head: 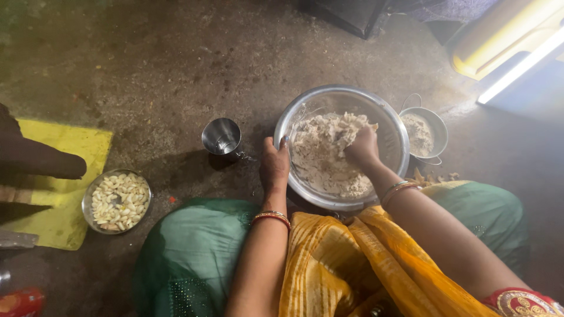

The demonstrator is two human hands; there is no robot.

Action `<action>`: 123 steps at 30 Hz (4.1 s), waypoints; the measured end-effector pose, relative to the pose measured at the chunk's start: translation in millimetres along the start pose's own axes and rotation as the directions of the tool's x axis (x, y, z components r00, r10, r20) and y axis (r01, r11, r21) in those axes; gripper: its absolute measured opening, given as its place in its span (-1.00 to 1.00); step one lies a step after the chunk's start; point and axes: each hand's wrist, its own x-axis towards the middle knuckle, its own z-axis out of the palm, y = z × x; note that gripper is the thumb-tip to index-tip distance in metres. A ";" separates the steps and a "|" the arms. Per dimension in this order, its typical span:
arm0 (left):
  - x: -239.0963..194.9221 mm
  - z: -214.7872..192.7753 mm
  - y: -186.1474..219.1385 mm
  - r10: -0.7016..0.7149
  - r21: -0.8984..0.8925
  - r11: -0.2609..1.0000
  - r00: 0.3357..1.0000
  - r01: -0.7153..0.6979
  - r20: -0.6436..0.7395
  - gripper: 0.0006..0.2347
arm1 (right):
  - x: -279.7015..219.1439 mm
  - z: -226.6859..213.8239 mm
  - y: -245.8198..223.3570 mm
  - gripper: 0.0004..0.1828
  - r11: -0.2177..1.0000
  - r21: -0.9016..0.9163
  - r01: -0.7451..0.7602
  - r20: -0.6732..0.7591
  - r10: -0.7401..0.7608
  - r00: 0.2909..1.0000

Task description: The person sits on the floor and mixes flour with water in a large metal bowl using their hands. They pour water from a metal cup into the flour and knead the mixture until it forms a cohesive dough.

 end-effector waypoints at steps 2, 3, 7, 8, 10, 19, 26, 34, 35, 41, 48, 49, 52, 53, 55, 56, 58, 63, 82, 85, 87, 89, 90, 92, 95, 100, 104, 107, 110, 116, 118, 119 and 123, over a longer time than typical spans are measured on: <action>0.9 1.9 -5.6 -0.014 -0.036 0.999 1.000 0.013 -0.011 -0.54 | -4.5 -9.2 -3.7 -0.80 0.999 -0.020 0.044 -0.028 -0.045 0.999; 0.6 0.9 -9.0 -0.050 -0.093 0.995 0.998 0.047 -0.031 -0.52 | -3.7 -13.1 -4.8 -0.80 0.998 -0.031 0.049 -0.037 -0.050 0.998; -0.2 -9.6 -21.1 -0.224 -0.201 0.957 0.973 0.208 -0.061 -0.44 | 11.0 -22.6 0.7 -0.71 0.996 -0.093 0.000 0.145 0.013 0.989; -1.2 -10.9 -24.0 -0.276 -0.194 0.946 0.960 0.260 -0.059 -0.42 | 15.3 -23.6 4.1 -0.68 0.990 -0.139 -0.034 0.210 0.063 0.976; -3.9 -8.8 -30.2 -0.344 -0.304 0.909 0.926 0.286 -0.158 -0.47 | 21.4 -26.5 9.9 -0.51 0.967 -0.238 -0.091 0.330 0.169 0.929; 30.0 -2.9 -63.1 -0.265 -0.221 0.962 0.722 0.157 -0.640 0.02 | 22.7 -45.6 4.0 -0.46 0.888 -0.413 0.201 0.279 -0.087 0.956; 36.7 -10.4 -68.8 0.164 -0.006 0.967 0.643 -0.254 -0.748 0.11 | 59.0 -3.5 36.8 -0.62 0.679 -0.634 0.370 0.433 -0.085 0.897; 53.4 -25.7 -57.1 -0.066 -0.275 0.949 0.756 -0.154 -0.651 0.07 | -2.4 -10.7 23.3 -0.19 0.753 -0.577 0.316 0.640 0.176 0.748; 56.9 -28.0 -57.9 -0.113 -0.316 0.943 0.786 -0.109 -0.607 0.03 | -10.2 -13.7 15.0 -0.23 0.748 -0.541 0.385 0.641 0.069 0.765; 60.2 -22.6 -45.6 0.174 -0.158 0.909 0.696 -0.386 -0.697 -0.02 | -26.3 -35.0 -1.9 -0.32 0.626 -0.624 0.468 0.475 -0.171 0.863; 9.6 -37.9 18.8 0.553 -0.060 0.741 0.657 -0.669 -0.512 -0.08 | -26.5 -62.9 -15.6 -0.45 0.946 -0.136 0.294 0.499 -0.191 0.845; 4.1 -40.8 25.9 0.588 -0.049 0.719 0.644 -0.693 -0.490 -0.08 | -29.7 -71.2 -22.9 -0.48 0.987 -0.111 0.115 0.543 -0.037 0.839; -9.1 -47.9 37.6 0.693 0.027 0.658 0.591 -0.753 -0.414 -0.08 | -35.4 -82.9 -37.2 -0.52 0.985 -0.011 0.172 0.474 -0.147 0.868; -11.6 -48.8 40.4 0.726 0.057 0.635 0.570 -0.770 -0.385 -0.08 | -30.6 -83.0 -38.3 -0.55 0.996 0.026 0.085 0.444 -0.088 0.892; -14.1 -48.1 46.0 0.786 0.121 0.571 0.498 -0.812 -0.366 -0.08 | -18.3 -76.3 -29.1 -0.59 0.991 0.104 -0.089 0.388 0.042 0.921; -17.1 -46.5 47.4 0.813 0.150 0.538 0.463 -0.830 -0.353 -0.08 | -14.9 -70.2 -18.3 -0.63 0.985 0.084 -0.152 0.397 0.107 0.912; -21.8 -46.6 52.8 0.863 0.193 0.480 0.422 -0.856 -0.278 -0.07 | 0.0 -55.6 -2.6 -0.68 0.963 0.055 -0.265 0.407 0.220 0.886; -31.8 -46.8 59.8 0.918 0.269 0.395 0.367 -0.878 -0.150 -0.08 | 17.6 -12.5 23.5 -0.69 0.799 0.480 -0.361 0.364 0.193 0.911; -40.6 -42.6 53.5 0.894 0.260 0.448 0.432 -0.855 -0.121 -0.01 | 0.1 -5.6 51.9 -0.48 0.989 0.128 -0.073 0.030 0.070 0.997; -39.0 -40.5 49.5 0.889 0.262 0.458 0.444 -0.850 -0.116 0.00 | 4.6 -1.3 58.6 -0.47 0.976 0.184 0.118 -0.092 -0.102 0.991; -37.8 -38.9 48.3 0.891 0.261 0.455 0.438 -0.851 -0.123 0.00 | 4.6 -2.0 60.1 -0.50 0.974 0.213 0.071 -0.071 -0.057 0.996; -36.8 -39.7 47.1 0.897 0.261 0.442 0.420 -0.858 -0.141 0.00 | 1.5 -3.9 57.0 -0.53 0.979 0.202 0.037 -0.040 -0.030 0.999; -37.0 -40.3 46.3 0.893 0.260 0.451 0.429 -0.854 -0.140 0.00 | -0.8 -5.0 54.6 -0.54 0.984 0.176 0.028 -0.020 -0.025 0.999; -37.3 -40.5 46.1 0.885 0.258 0.466 0.446 -0.846 -0.137 0.01 | -4.6 -8.4 49.0 -0.56 0.987 0.161 -0.018 0.045 0.011 0.999; -37.9 -40.1 45.5 0.889 0.249 0.459 0.435 -0.853 -0.145 0.00 | -9.2 -9.3 44.3 -0.59 0.989 0.121 -0.084 0.161 0.064 0.985; -39.3 -38.7 45.8 0.887 0.277 0.461 0.447 -0.843 -0.117 -0.01 | -4.9 -4.6 52.5 -0.51 0.997 0.074 -0.021 0.224 0.004 0.975; -40.5 -38.4 45.6 0.886 0.299 0.461 0.452 -0.835 -0.104 -0.01 | -0.1 -5.4 52.9 -0.43 0.997 0.076 0.008 0.293 -0.030 0.956; -40.5 -37.5 44.8 0.881 0.304 0.470 0.459 -0.829 -0.111 -0.02 | -7.7 -10.2 42.1 -0.36 0.995 -0.104 -0.008 0.333 0.042 0.942; -41.1 -37.5 44.6 0.887 0.301 0.460 0.449 -0.836 -0.108 -0.02 | -10.9 -10.1 40.8 -0.32 0.995 -0.097 0.000 0.261 0.025 0.965; -42.8 -37.3 46.6 0.893 0.305 0.447 0.439 -0.841 -0.098 -0.02 | -5.3 -1.0 63.3 -0.58 0.962 -0.136 0.237 0.022 -0.236 0.971; -43.6 -37.3 47.0 0.896 0.316 0.439 0.437 -0.841 -0.081 -0.02 | -8.5 -0.6 59.2 -0.60 0.929 -0.291 0.228 0.045 -0.225 0.973; -43.3 -37.7 47.2 0.897 0.322 0.434 0.435 -0.841 -0.073 -0.01 | -10.8 0.3 55.8 -0.57 0.974 -0.175 0.144 0.060 -0.136 0.989; -42.7 -35.0 45.7 0.915 0.367 0.387 0.400 -0.846 -0.044 -0.03 | -3.1 7.6 52.9 -0.62 0.944 0.276 -0.179 0.191 0.129 0.973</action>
